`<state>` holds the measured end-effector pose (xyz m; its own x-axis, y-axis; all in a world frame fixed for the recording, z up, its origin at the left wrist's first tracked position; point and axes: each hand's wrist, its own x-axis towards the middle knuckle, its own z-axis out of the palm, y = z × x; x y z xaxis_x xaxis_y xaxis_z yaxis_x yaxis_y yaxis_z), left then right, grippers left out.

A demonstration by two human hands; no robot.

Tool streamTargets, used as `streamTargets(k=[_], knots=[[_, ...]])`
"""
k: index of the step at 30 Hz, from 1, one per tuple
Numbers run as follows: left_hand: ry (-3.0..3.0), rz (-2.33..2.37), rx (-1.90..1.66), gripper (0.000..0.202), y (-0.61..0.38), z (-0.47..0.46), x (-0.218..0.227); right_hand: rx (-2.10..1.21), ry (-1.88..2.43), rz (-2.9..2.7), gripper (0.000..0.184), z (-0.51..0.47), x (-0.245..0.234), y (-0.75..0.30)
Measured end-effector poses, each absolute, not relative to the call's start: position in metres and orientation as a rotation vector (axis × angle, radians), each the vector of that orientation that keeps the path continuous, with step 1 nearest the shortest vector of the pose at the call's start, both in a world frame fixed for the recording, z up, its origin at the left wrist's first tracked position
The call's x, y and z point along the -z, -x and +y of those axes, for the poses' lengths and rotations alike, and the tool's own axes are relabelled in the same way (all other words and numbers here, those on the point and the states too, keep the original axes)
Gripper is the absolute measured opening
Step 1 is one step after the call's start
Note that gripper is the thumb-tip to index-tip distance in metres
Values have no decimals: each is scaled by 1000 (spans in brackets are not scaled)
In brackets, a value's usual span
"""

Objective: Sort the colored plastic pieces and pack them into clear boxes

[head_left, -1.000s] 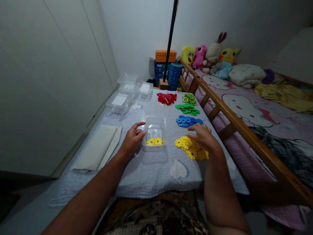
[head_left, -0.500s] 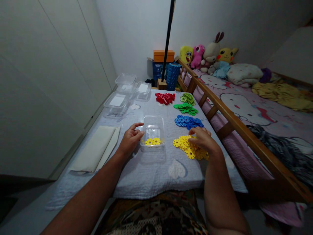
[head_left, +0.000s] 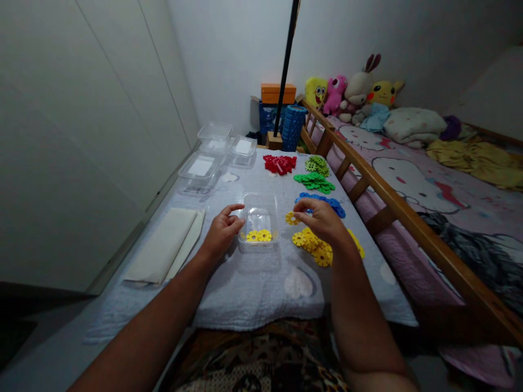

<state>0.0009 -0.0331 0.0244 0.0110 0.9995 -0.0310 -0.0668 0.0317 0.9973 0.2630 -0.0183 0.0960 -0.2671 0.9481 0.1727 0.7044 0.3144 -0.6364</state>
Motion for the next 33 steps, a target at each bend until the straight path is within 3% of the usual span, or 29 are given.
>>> streamTargets(k=[11, 18, 25, 33], knots=[[-1161, 1123, -1217, 50, 1, -30, -19, -290, 1529, -2570, 18, -2, -66, -176], [-1172, 1129, -1213, 50, 1, -30, -21, -299, 1523, -2634, 24, -2, -61, -170], [-1144, 1167, -1206, 49, 0, -32, -24, -340, 1589, -2343, 19, 1, -79, -219], [-1153, 1169, -1211, 49, -1, -33, -26, -298, 2030, -2228, 22, -15, -77, -314]])
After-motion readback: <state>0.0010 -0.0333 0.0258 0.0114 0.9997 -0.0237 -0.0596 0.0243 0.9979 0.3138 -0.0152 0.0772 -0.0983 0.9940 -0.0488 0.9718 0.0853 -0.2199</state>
